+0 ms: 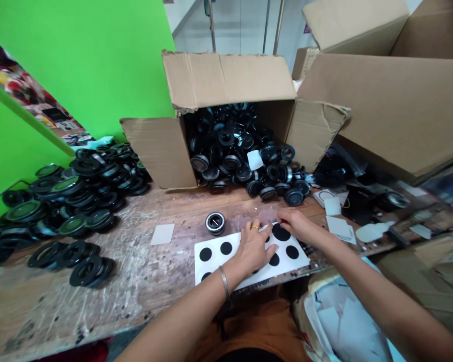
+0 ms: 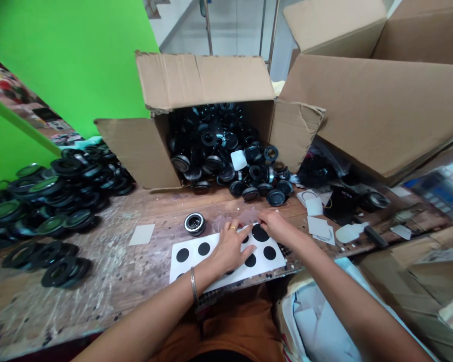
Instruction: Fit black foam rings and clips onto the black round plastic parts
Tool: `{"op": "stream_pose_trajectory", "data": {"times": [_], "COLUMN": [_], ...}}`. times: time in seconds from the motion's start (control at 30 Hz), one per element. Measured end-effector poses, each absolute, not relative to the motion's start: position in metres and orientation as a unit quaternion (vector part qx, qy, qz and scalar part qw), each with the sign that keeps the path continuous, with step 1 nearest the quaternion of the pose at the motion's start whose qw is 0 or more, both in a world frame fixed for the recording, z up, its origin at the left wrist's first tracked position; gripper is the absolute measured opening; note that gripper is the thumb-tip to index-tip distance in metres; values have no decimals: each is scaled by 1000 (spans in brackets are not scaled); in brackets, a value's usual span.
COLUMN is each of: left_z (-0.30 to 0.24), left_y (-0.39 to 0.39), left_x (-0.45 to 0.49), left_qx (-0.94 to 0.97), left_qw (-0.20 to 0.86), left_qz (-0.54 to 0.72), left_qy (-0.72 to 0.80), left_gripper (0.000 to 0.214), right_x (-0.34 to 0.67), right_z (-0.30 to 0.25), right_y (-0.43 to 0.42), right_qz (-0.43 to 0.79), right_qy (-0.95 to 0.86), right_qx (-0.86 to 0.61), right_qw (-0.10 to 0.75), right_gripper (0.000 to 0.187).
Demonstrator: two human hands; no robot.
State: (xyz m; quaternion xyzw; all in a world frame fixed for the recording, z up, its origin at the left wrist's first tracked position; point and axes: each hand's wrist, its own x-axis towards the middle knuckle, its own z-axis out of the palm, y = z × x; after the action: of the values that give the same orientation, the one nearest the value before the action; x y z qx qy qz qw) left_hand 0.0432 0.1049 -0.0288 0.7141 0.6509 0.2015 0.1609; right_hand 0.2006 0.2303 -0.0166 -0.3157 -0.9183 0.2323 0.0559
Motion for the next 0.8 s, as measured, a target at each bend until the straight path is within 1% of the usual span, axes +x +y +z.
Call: {"op": "stream_pose_trajectory", "data": {"times": [0.17,0.27,0.33,0.43,0.53,0.6,0.67,0.73,0.8], "left_z": [-29,-30,-30,-30,-29,-26,-19,-9,1], "left_y": [106,107,106,106,106,106,103,95,84], "left_x": [43,42,42,42,41,40,37,34,29], "left_qx": [707,706,705,704,703,696,682,654,595], "left_qw": [175,176,174,178,187,203,236,290,364], "left_qz": [200,208,208,206,212,231,281,357,429], "left_qy": [656,653,655,656,652,649,632,601,574], "left_gripper": [58,59,58,56,55,57,60,59,47], "right_x": [198,205,221,258,290,295,283,258,228], "right_z": [-8,-4,-1,6,13,15,16,17,17], "right_y": [237,227,217,204,195,189,182,173,164], "right_qz": [249,218,230,320,406,451,499,548,592], "right_qy": [-928,-939,-934,-889,-792,-717,-662,-634,-624], "right_qx": [-275,-263,-265,-299,-382,-439,-466,-459,-430], "right_qw": [34,48,70,135,248,301,310,294,273], "right_gripper": [20,16,18,19,16,21,26,30,33]}}
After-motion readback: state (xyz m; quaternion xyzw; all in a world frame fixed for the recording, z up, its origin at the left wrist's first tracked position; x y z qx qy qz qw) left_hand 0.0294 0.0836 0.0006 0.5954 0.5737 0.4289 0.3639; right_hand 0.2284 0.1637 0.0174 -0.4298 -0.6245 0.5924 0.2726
